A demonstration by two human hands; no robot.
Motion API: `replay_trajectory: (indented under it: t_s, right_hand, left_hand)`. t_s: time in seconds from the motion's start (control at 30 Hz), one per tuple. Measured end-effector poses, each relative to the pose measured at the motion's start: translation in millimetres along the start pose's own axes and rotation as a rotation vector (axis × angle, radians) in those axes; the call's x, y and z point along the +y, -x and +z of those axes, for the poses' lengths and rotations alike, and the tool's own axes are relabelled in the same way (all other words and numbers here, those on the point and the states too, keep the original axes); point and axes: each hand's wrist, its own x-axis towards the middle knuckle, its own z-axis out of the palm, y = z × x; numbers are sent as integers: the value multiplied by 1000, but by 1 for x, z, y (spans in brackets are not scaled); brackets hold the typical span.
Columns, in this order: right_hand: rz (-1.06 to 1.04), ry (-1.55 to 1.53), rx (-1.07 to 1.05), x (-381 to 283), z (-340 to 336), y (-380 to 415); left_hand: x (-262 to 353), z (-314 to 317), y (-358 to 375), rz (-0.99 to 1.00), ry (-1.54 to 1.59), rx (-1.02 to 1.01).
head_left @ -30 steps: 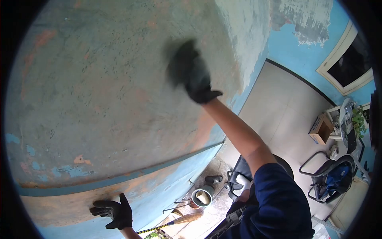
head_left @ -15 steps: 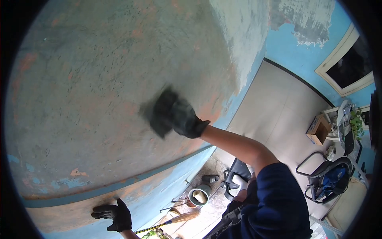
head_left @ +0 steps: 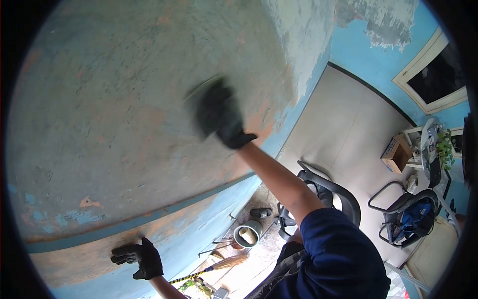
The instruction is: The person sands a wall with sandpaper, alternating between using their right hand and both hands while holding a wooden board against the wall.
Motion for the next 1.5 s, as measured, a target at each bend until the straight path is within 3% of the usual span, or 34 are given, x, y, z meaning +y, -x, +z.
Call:
replay_trajectory:
  t_s: [0.03,0.07,0.13,0.17,0.27,0.3,0.33,0.37,0.4,0.43,0.47,0.5,0.53,0.57,0.63,0.67,0.73,0.77,0.8,0.83,0.87,0.9,0.97,1.0,1.03,1.07,1.13,1.2,1.27,1.3,1.37,1.5]
  right_hand:
    - [-263,472,164,-22,10,-1]
    - [-437,967,468,-43,20,-2]
    - [-651,842,1007,-84,-19,-16]
    - [-620,919,1008,-68,-6,-27]
    - [-392,1267,363,18,31,-34]
    - [-291,1404,197,34,46,-34]
    - [-151,1341,130,38,50,-30]
    - [-16,833,187,30,37,-23]
    - [-46,593,261,17,27,-13]
    - [-160,1001,324,-1,29,2]
    - [-255,1412,452,-19,31,16]
    - [-197,1548,833,-15,32,27]
    - [-77,1590,1206,-12,32,37]
    - [-161,1502,982,11,33,42]
    - [-303,1299,531,60,32,45]
    - [-367,1179,327,83,34,52]
    - [-445,1782,-206,102,68,45]
    - [-396,2489,-600,105,96,39]
    - [-267,2574,-406,97,56,71]
    - [-306,2207,35,98,27,94]
    - [-476,1715,350,98,-2,117]
    - [-477,1549,578,88,-12,131]
    - [-199,1618,1160,78,-10,145]
    - [-130,1686,1255,81,-10,143]
    - [50,2083,1245,107,27,122]
    - [66,2089,1230,132,44,121]
    - [-192,2000,387,184,66,131]
    - [-294,1869,-22,199,71,133]
    - [-107,2395,-421,186,65,137]
    - [-234,2489,-379,168,47,159]
    - [-244,2493,-308,146,13,184]
    - [-9,2451,790,197,-20,206]
  left_hand:
    - [0,0,1,5,18,9]
    - [0,-1,2,13,31,18]
    - [3,-3,2,27,44,50]
    - [5,-3,1,28,39,78]
    - [4,1,-7,98,-55,342]
    - [-2,18,-10,182,1,629]
    - [-8,35,-12,271,34,916]
    - [3,18,-4,103,-39,742]
    - [14,4,1,-71,-108,567]
    - [20,-3,3,-72,63,659]
    - [22,-8,5,-82,-9,599]
    - [18,-7,9,-82,-86,533]
    - [3,8,2,105,91,682]
    - [-9,11,-1,317,241,797]
    - [14,7,8,40,422,614]
    - [17,-3,14,83,536,615]
    - [20,-2,14,84,532,639]
    - [18,-2,14,80,538,665]
    - [20,-3,14,67,577,670]
    - [20,-1,13,95,624,712]
    - [20,3,11,94,644,703]
    - [20,6,9,90,664,689]
    - [26,1,7,80,721,711]
    - [27,3,5,83,710,753]
    - [29,4,3,80,701,797]
    - [29,5,3,63,702,788]
    - [28,7,3,103,749,755]
    - [28,10,1,120,772,766]
    - [24,17,-1,173,798,784]
    - [21,17,-1,167,802,789]
    - [21,16,-1,206,759,812]
    - [23,16,0,224,767,837]
